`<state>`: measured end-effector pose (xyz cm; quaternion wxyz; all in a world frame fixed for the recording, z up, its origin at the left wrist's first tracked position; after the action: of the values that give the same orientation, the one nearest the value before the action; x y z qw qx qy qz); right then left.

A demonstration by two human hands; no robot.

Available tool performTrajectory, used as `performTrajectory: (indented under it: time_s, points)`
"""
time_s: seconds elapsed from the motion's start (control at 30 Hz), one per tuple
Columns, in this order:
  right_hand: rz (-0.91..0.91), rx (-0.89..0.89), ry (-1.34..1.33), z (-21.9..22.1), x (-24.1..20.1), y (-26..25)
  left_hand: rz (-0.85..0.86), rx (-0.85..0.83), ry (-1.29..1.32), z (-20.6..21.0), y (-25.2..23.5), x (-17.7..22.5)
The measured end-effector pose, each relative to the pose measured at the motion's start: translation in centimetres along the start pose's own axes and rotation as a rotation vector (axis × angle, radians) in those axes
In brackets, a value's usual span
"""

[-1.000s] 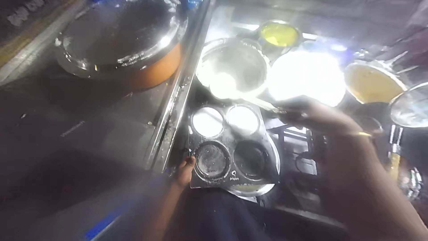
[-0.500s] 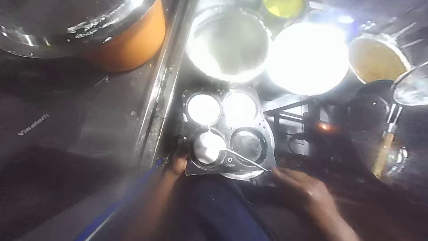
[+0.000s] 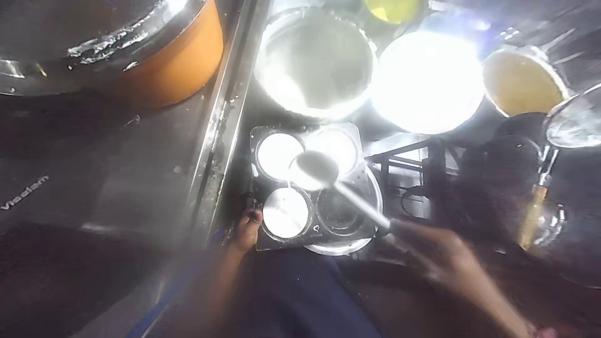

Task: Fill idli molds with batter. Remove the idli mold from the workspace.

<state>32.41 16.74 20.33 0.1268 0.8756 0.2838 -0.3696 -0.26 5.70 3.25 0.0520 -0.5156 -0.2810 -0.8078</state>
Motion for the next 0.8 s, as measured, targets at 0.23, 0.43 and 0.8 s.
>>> performTrajectory:
  time_s: [0.23, 0.43, 0.8]
  points:
    - [-0.012, -0.112, 0.514, -7.1, -3.8, -21.7, -0.015, -0.116, -0.097, 0.1, 0.7, -0.4]
    - [0.069, -0.423, 0.978, 1.3, -2.6, -36.5, -0.056, -0.071, -0.085, 0.1, 2.4, -2.1]
    - [0.091, -0.634, 0.548, 1.4, -3.1, -36.9, -0.037, -0.074, -0.028, 0.2, 3.3, -1.9]
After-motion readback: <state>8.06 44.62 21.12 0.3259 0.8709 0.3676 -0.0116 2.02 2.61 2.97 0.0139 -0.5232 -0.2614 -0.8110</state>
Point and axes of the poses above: each hand's wrist, its own y-axis away from the middle knuckle, its own z-axis out of the palm, x = y × z, the point moved 6 cm from there along -y, towards the middle knuckle, and after that the axes turned 7 degrees about -z, right-handed, at the moved point
